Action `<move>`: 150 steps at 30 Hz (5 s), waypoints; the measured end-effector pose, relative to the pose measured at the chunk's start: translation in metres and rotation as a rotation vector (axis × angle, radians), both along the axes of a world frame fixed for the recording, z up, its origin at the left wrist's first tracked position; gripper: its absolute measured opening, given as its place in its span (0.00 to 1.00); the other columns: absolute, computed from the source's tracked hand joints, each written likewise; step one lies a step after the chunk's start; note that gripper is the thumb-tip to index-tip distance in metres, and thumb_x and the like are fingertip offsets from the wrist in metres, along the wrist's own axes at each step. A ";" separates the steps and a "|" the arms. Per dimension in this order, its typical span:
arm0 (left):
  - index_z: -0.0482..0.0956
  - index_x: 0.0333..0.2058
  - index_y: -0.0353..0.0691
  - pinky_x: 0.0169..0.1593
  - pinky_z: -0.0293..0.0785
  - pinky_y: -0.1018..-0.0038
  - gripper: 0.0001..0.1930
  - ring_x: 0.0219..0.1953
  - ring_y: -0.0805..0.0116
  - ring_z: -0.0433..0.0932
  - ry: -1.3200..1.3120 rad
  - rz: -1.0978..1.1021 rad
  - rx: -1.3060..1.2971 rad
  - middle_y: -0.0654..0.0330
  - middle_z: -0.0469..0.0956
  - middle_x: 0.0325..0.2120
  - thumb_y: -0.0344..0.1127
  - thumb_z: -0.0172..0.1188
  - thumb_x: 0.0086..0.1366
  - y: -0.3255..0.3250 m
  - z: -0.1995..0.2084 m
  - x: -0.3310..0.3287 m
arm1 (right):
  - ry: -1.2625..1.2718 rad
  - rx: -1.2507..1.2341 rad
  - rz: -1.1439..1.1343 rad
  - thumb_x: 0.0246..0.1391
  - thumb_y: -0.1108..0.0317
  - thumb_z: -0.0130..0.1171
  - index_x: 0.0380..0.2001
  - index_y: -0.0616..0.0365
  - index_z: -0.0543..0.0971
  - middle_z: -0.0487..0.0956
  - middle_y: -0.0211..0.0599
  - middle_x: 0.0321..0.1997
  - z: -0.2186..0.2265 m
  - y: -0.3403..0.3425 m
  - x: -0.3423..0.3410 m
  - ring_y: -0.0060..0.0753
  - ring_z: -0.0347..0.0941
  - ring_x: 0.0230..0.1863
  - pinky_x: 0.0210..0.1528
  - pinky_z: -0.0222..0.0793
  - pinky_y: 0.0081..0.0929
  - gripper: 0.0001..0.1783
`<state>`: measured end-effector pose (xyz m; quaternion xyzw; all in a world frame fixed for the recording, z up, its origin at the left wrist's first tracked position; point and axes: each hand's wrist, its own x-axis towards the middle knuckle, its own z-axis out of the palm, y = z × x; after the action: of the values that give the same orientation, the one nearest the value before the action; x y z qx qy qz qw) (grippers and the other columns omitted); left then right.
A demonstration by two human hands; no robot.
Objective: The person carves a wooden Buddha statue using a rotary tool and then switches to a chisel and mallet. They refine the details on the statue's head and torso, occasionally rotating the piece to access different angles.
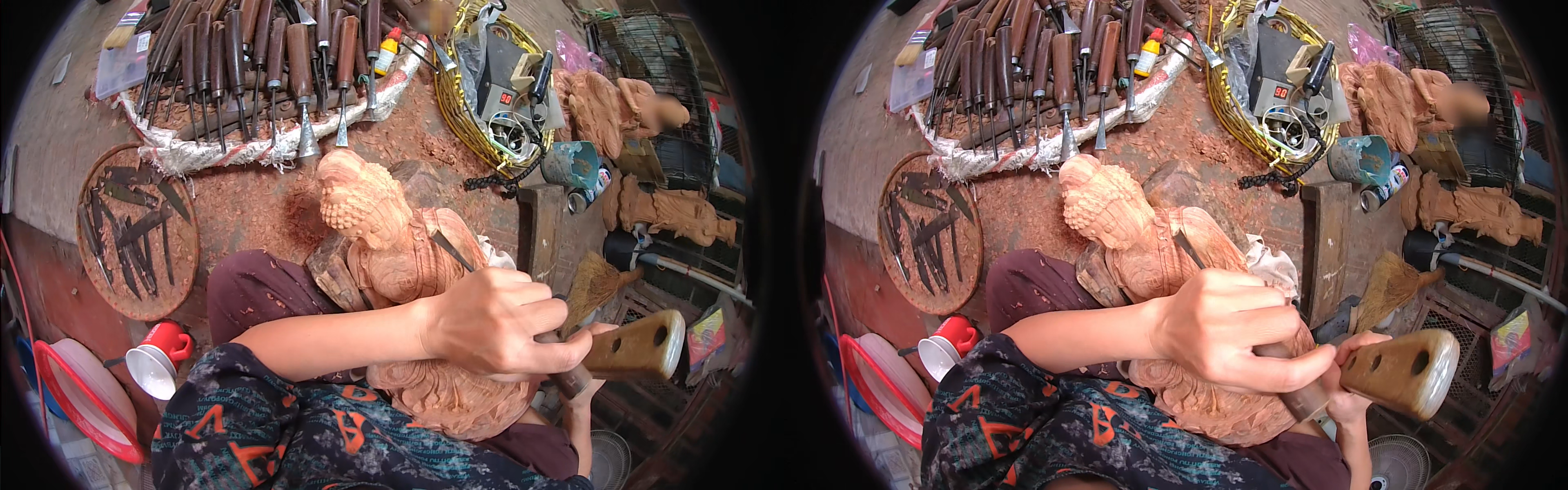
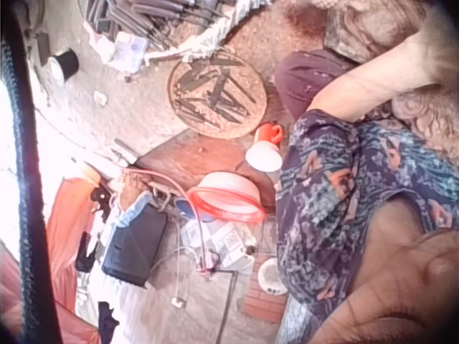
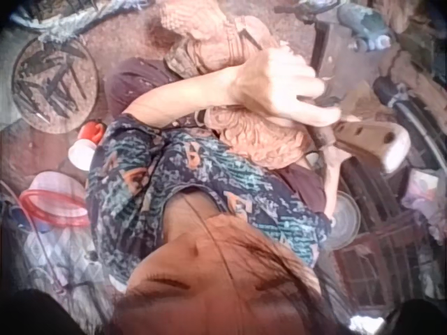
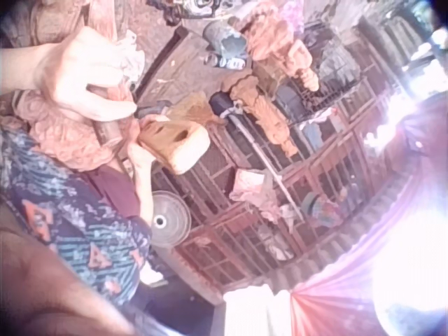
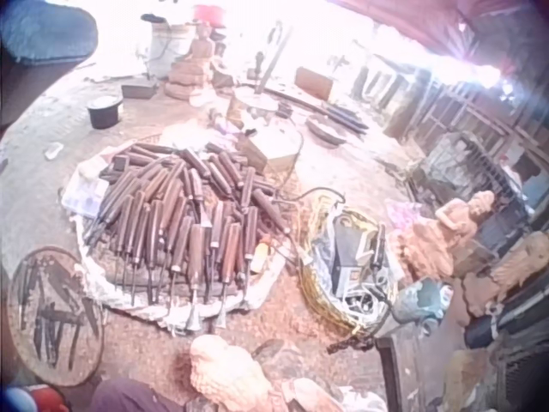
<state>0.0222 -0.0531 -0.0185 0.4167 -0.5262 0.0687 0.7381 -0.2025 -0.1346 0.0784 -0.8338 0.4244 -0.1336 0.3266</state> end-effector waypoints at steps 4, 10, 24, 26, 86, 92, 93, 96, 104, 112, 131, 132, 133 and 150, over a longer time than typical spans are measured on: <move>0.81 0.37 0.46 0.16 0.58 0.81 0.18 0.15 0.78 0.64 0.037 -0.018 0.018 0.71 0.59 0.16 0.40 0.61 0.44 0.004 -0.002 0.004 | 0.034 -0.090 0.086 0.39 0.75 0.61 0.29 0.57 0.66 0.66 0.30 0.27 0.005 0.003 0.016 0.24 0.63 0.27 0.32 0.58 0.24 0.15; 0.81 0.37 0.43 0.16 0.58 0.80 0.16 0.15 0.77 0.64 0.073 -0.002 0.023 0.70 0.60 0.16 0.41 0.61 0.47 0.009 -0.006 0.006 | -0.059 -0.064 0.242 0.41 0.77 0.60 0.35 0.56 0.63 0.67 0.31 0.26 0.004 -0.004 0.022 0.25 0.63 0.24 0.31 0.58 0.25 0.19; 0.74 0.25 0.44 0.18 0.55 0.81 0.05 0.16 0.78 0.62 -0.090 -0.079 -0.089 0.71 0.58 0.15 0.34 0.59 0.47 0.014 -0.027 0.009 | -0.086 -0.409 0.527 0.41 0.76 0.64 0.34 0.60 0.67 0.70 0.36 0.21 -0.004 -0.005 0.022 0.32 0.65 0.18 0.21 0.61 0.28 0.18; 0.73 0.23 0.44 0.18 0.55 0.81 0.05 0.16 0.78 0.62 -0.117 -0.085 -0.082 0.71 0.58 0.15 0.34 0.59 0.47 0.015 -0.026 0.007 | 0.008 -0.417 0.527 0.40 0.75 0.67 0.33 0.59 0.68 0.70 0.35 0.20 -0.011 -0.004 0.012 0.32 0.65 0.18 0.21 0.62 0.28 0.18; 0.73 0.32 0.44 0.19 0.56 0.79 0.12 0.17 0.76 0.62 -0.264 0.015 0.064 0.69 0.57 0.17 0.39 0.59 0.48 0.051 0.006 -0.012 | 0.002 0.216 0.029 0.35 0.67 0.76 0.40 0.55 0.68 0.66 0.29 0.36 -0.005 0.001 -0.050 0.22 0.63 0.35 0.37 0.64 0.22 0.30; 0.72 0.26 0.41 0.19 0.54 0.79 0.10 0.17 0.75 0.62 -0.257 -0.059 -0.017 0.69 0.57 0.16 0.37 0.59 0.45 0.060 -0.013 -0.004 | 0.138 0.045 0.279 0.34 0.66 0.76 0.35 0.59 0.69 0.69 0.32 0.30 -0.004 0.004 -0.021 0.27 0.66 0.29 0.32 0.63 0.25 0.27; 0.72 0.25 0.41 0.19 0.54 0.79 0.09 0.17 0.75 0.62 -0.239 -0.067 -0.016 0.69 0.57 0.16 0.37 0.59 0.45 0.061 -0.013 -0.003 | 0.133 -0.053 0.371 0.33 0.65 0.78 0.33 0.60 0.71 0.71 0.33 0.27 -0.009 0.001 -0.024 0.29 0.67 0.26 0.29 0.64 0.26 0.27; 0.73 0.26 0.41 0.19 0.55 0.79 0.08 0.17 0.75 0.63 -0.181 -0.135 -0.004 0.69 0.57 0.16 0.36 0.59 0.47 0.063 -0.012 0.006 | 0.158 -0.012 0.298 0.33 0.62 0.78 0.31 0.60 0.71 0.71 0.35 0.26 -0.007 0.006 -0.023 0.32 0.68 0.26 0.29 0.64 0.26 0.27; 0.70 0.21 0.44 0.19 0.58 0.78 0.08 0.17 0.76 0.65 -0.291 -0.028 0.082 0.70 0.61 0.15 0.35 0.61 0.53 0.062 -0.018 -0.012 | 0.194 -0.150 0.494 0.45 0.51 0.71 0.39 0.56 0.68 0.68 0.32 0.31 0.018 0.008 0.005 0.28 0.64 0.30 0.35 0.61 0.27 0.28; 0.73 0.23 0.41 0.19 0.59 0.79 0.09 0.17 0.76 0.65 -0.062 -0.085 0.034 0.70 0.61 0.15 0.37 0.63 0.55 0.058 -0.009 -0.004 | 0.004 -0.313 0.585 0.37 0.53 0.77 0.36 0.58 0.71 0.72 0.33 0.24 0.019 0.012 0.021 0.30 0.67 0.24 0.27 0.63 0.25 0.30; 0.75 0.24 0.45 0.21 0.60 0.80 0.05 0.19 0.78 0.66 -0.087 -0.004 0.140 0.70 0.63 0.16 0.35 0.61 0.49 0.056 -0.004 -0.006 | -0.065 -0.310 0.627 0.36 0.56 0.78 0.37 0.60 0.72 0.73 0.34 0.25 0.017 0.015 0.023 0.29 0.67 0.23 0.26 0.63 0.26 0.30; 0.75 0.24 0.45 0.22 0.61 0.80 0.05 0.19 0.77 0.67 -0.125 -0.008 0.123 0.70 0.63 0.16 0.36 0.61 0.49 0.062 0.002 -0.012 | -0.047 -0.316 0.615 0.36 0.56 0.78 0.36 0.60 0.72 0.73 0.34 0.25 0.021 0.019 0.023 0.29 0.67 0.23 0.26 0.63 0.26 0.30; 0.76 0.24 0.45 0.22 0.61 0.79 0.05 0.19 0.77 0.67 -0.184 0.012 0.141 0.70 0.63 0.16 0.36 0.61 0.49 0.068 0.006 -0.017 | -0.063 -0.297 0.623 0.36 0.56 0.78 0.36 0.60 0.72 0.73 0.34 0.25 0.016 0.015 0.022 0.30 0.68 0.23 0.26 0.63 0.26 0.30; 0.63 0.41 0.41 0.18 0.58 0.80 0.25 0.16 0.75 0.61 0.820 -0.275 -0.300 0.63 0.63 0.17 0.61 0.47 0.67 0.085 -0.016 0.086 | 0.245 0.222 0.152 0.37 0.60 0.76 0.48 0.68 0.71 0.77 0.43 0.42 0.024 0.023 0.037 0.36 0.75 0.42 0.48 0.68 0.30 0.37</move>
<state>0.1082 0.0316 -0.0340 0.2242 -0.2251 -0.1250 0.9399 -0.1652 -0.1116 0.1020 -0.8324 0.4088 0.0419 0.3717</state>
